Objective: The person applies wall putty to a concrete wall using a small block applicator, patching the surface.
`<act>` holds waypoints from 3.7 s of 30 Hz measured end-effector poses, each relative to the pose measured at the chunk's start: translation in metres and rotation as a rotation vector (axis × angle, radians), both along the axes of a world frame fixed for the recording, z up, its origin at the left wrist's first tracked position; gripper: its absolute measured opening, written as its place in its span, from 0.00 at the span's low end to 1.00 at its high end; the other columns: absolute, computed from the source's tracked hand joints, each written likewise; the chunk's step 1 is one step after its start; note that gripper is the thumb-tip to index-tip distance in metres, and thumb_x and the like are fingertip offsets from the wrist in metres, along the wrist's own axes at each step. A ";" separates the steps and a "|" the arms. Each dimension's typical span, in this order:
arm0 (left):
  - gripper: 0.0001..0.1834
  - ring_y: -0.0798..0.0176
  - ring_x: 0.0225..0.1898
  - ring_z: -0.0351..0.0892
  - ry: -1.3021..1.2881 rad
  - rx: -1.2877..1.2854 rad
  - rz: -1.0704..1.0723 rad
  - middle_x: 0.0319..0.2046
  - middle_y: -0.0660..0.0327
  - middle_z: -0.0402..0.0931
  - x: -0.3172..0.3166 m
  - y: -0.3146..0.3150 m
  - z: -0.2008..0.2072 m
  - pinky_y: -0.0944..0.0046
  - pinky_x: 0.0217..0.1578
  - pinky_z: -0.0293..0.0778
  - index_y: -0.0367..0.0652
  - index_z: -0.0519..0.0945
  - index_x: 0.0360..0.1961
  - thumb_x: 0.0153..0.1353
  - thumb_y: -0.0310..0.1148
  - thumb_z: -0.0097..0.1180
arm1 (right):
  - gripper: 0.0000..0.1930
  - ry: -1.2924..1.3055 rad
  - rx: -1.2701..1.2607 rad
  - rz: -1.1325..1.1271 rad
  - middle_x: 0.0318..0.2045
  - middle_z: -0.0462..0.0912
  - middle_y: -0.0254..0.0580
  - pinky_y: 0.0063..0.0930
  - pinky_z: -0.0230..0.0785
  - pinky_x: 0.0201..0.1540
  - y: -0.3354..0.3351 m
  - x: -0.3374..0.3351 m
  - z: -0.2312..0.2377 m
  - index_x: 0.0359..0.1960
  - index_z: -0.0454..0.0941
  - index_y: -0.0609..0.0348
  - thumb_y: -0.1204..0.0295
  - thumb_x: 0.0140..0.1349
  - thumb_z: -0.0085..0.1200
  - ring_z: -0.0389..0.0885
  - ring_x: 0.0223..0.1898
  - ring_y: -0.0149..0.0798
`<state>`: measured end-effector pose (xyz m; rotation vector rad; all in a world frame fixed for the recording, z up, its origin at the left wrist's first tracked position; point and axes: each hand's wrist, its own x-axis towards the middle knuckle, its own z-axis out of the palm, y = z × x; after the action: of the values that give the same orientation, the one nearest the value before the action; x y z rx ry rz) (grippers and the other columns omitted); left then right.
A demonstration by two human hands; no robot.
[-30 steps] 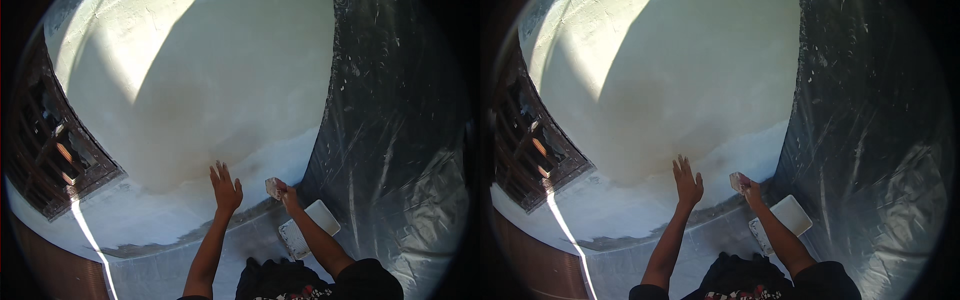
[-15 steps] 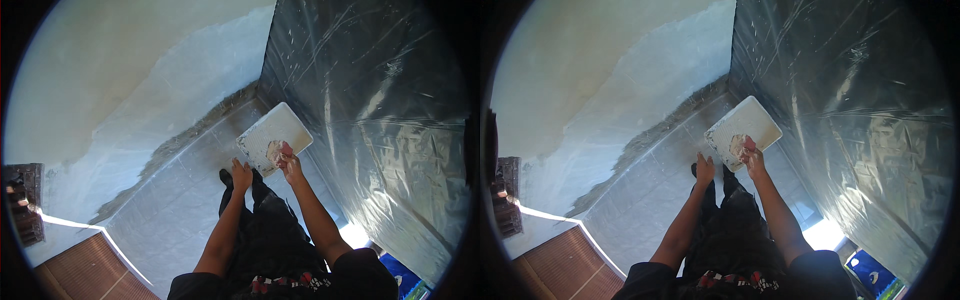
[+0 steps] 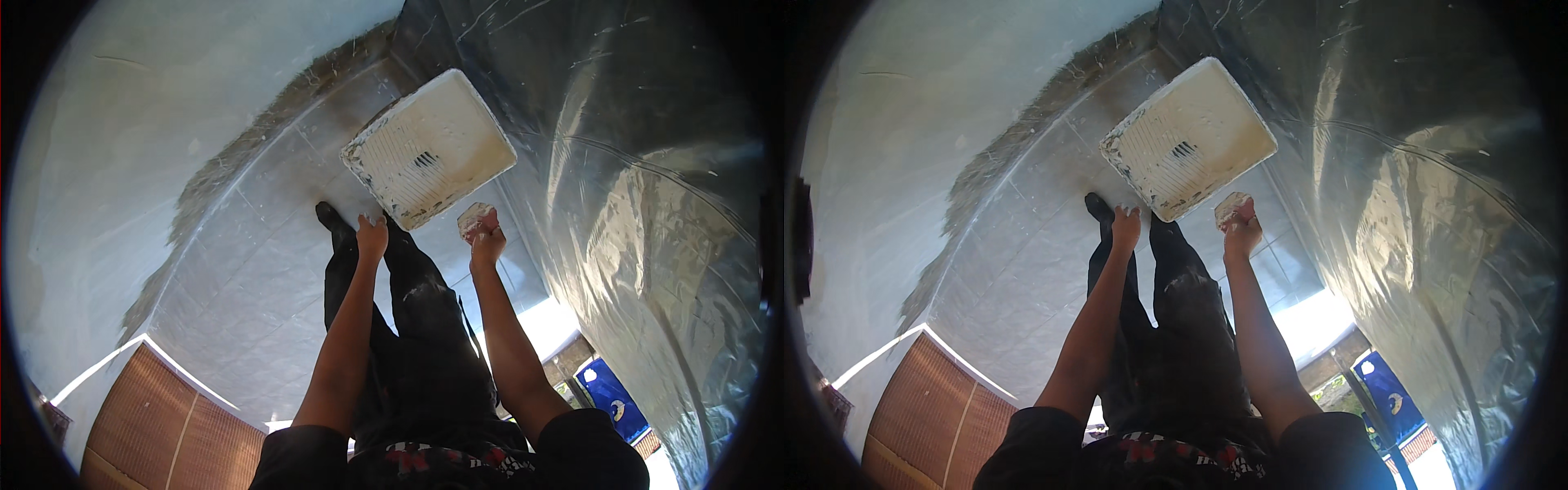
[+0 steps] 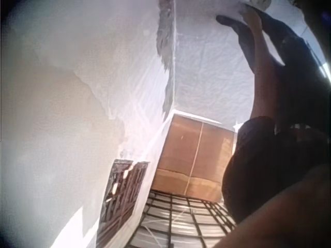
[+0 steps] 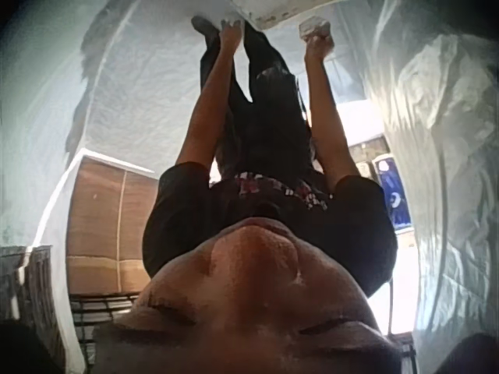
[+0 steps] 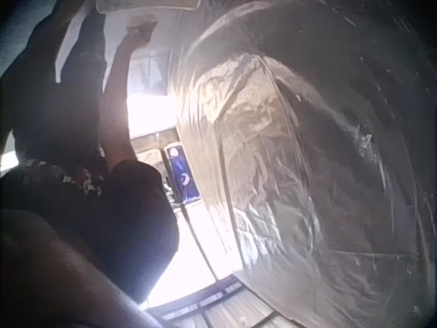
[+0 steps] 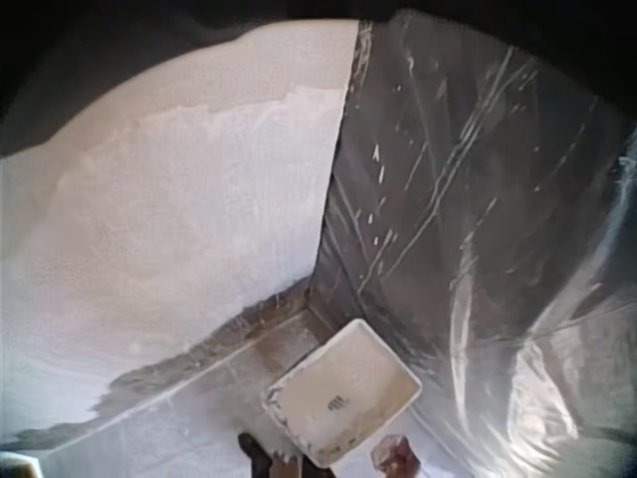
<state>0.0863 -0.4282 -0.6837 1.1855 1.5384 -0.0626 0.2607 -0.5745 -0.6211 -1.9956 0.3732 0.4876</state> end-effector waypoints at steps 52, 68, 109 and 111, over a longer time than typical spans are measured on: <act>0.34 0.43 0.58 0.69 -0.332 -0.084 0.518 0.56 0.32 0.67 0.069 0.022 -0.078 0.50 0.62 0.62 0.30 0.53 0.59 0.77 0.56 0.35 | 0.10 -0.066 -0.296 0.319 0.25 0.85 0.53 0.36 0.75 0.37 0.016 0.001 -0.066 0.41 0.81 0.72 0.78 0.63 0.50 0.86 0.29 0.44; 0.30 0.47 0.62 0.66 -0.353 -0.144 0.487 0.59 0.37 0.65 0.063 0.027 -0.077 0.53 0.63 0.60 0.33 0.55 0.60 0.77 0.54 0.34 | 0.20 0.033 0.238 0.265 0.52 0.82 0.45 0.28 0.74 0.53 -0.012 0.009 -0.011 0.62 0.73 0.71 0.81 0.68 0.49 0.81 0.51 0.34; 0.51 0.48 0.76 0.48 -0.953 -0.606 0.585 0.76 0.51 0.49 0.033 0.056 -0.026 0.43 0.73 0.41 0.38 0.47 0.77 0.69 0.71 0.28 | 0.23 0.287 0.158 0.725 0.42 0.87 0.51 0.31 0.73 0.47 0.100 -0.047 -0.078 0.50 0.85 0.59 0.87 0.56 0.44 0.83 0.41 0.42; 0.51 0.48 0.77 0.45 -0.949 -0.606 0.573 0.77 0.51 0.46 0.030 0.058 -0.025 0.42 0.73 0.38 0.39 0.45 0.77 0.69 0.71 0.28 | 0.28 0.517 0.182 0.642 0.47 0.87 0.46 0.24 0.72 0.47 0.102 -0.027 -0.080 0.54 0.83 0.64 0.91 0.53 0.40 0.81 0.42 0.32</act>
<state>0.1158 -0.3698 -0.7083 0.1729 0.8397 0.3482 0.2335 -0.4721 -0.7010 -1.7631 -0.0208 1.4015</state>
